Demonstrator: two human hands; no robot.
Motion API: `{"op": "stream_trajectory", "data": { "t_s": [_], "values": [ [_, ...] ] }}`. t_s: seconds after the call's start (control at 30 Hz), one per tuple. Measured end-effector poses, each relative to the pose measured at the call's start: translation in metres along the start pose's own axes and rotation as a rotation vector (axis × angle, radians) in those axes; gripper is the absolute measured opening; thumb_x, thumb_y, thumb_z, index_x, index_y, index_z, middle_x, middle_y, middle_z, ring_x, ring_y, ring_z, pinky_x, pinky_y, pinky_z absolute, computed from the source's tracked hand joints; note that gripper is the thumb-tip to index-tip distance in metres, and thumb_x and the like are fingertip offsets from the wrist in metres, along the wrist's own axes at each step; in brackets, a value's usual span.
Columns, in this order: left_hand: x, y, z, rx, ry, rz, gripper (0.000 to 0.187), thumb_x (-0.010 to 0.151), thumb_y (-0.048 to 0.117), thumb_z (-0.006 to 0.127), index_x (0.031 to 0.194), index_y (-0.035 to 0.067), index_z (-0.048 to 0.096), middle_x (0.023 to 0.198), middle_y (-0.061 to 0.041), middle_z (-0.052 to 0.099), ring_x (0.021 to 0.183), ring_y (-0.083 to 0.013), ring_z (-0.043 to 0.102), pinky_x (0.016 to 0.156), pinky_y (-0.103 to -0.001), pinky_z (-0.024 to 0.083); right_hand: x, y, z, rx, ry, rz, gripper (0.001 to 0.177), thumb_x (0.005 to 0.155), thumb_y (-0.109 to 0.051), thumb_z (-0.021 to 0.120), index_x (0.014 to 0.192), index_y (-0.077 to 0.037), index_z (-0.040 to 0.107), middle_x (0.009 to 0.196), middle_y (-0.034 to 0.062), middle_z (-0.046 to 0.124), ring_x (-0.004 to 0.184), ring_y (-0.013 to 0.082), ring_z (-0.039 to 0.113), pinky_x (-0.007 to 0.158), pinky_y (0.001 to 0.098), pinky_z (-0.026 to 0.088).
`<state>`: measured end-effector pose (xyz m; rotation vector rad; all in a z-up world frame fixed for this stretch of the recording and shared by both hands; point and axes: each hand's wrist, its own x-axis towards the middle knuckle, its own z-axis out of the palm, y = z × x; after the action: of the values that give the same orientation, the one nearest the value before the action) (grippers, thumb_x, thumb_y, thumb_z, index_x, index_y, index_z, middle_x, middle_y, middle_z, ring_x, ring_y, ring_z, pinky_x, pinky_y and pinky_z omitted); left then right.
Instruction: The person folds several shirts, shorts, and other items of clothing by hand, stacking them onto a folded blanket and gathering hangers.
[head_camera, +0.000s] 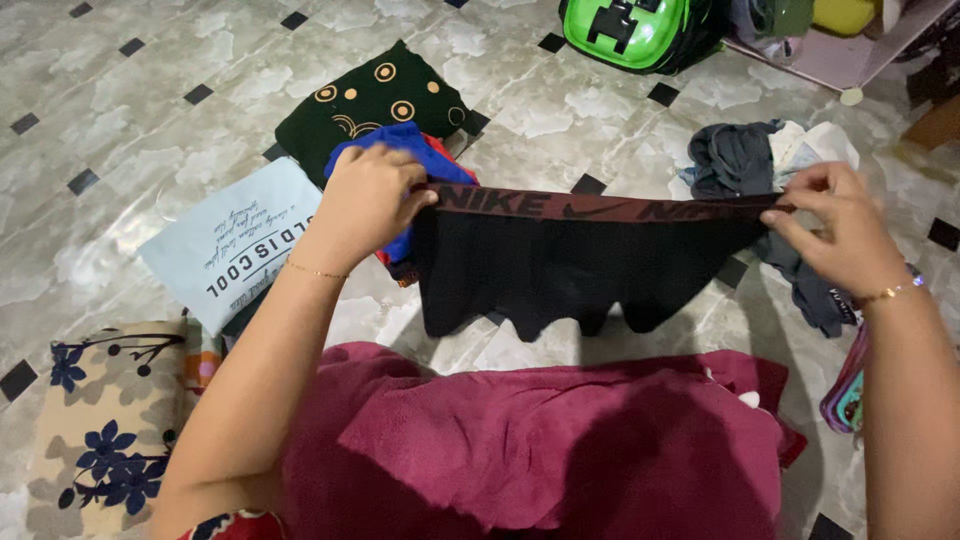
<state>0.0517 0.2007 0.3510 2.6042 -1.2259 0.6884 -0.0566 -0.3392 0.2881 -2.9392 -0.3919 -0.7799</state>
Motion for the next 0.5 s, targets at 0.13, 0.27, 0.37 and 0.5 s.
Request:
{"op": "stream_trajectory", "data": {
  "t_s": [0.13,0.27,0.37,0.5],
  "values": [
    [-0.011,-0.017,0.022,-0.417,-0.142,-0.42,0.027,0.09,0.031,0.08,0.089,0.006,0.07,0.084,-0.01,0.069,0.08,-0.0229,0.063,0.075,-0.038,0.05,-0.02,0.023,0.018,0.908,-0.081,0.438,0.015,0.1,-0.019,0.072,0.092,-0.007,0.067,0.09,0.0014,0.061,0.085,0.01,0.054,0.085,0.0268,0.045],
    [-0.001,-0.023,0.066,-0.966,-0.017,-0.457,0.033,0.093,0.024,0.082,0.092,0.001,0.058,0.086,-0.004,0.062,0.079,-0.009,0.055,0.07,-0.028,0.049,0.005,0.035,0.052,0.724,-0.026,0.553,0.026,0.096,-0.016,0.08,0.099,-0.005,0.057,0.091,0.0009,0.055,0.084,0.012,0.051,0.071,0.0303,0.044],
    [0.022,0.007,0.097,-1.13,-0.076,-0.722,0.027,0.087,0.023,0.08,0.093,0.003,0.063,0.082,-0.001,0.063,0.07,-0.0095,0.059,0.06,-0.03,0.055,0.032,0.0,0.087,0.574,0.18,0.552,0.044,0.092,-0.008,0.081,0.12,-0.004,0.048,0.096,0.0029,0.059,0.088,0.0136,0.057,0.078,0.0314,0.05],
    [0.046,0.099,0.122,-1.388,-0.087,-0.629,0.025,0.091,0.021,0.076,0.094,0.001,0.06,0.081,-0.003,0.063,0.068,-0.0111,0.064,0.055,-0.03,0.06,0.053,-0.105,0.089,0.587,0.125,0.323,0.047,0.092,-0.006,0.077,0.129,-0.004,0.047,0.106,0.0121,0.062,0.094,0.0182,0.062,0.081,0.0337,0.052]
  ]
}}
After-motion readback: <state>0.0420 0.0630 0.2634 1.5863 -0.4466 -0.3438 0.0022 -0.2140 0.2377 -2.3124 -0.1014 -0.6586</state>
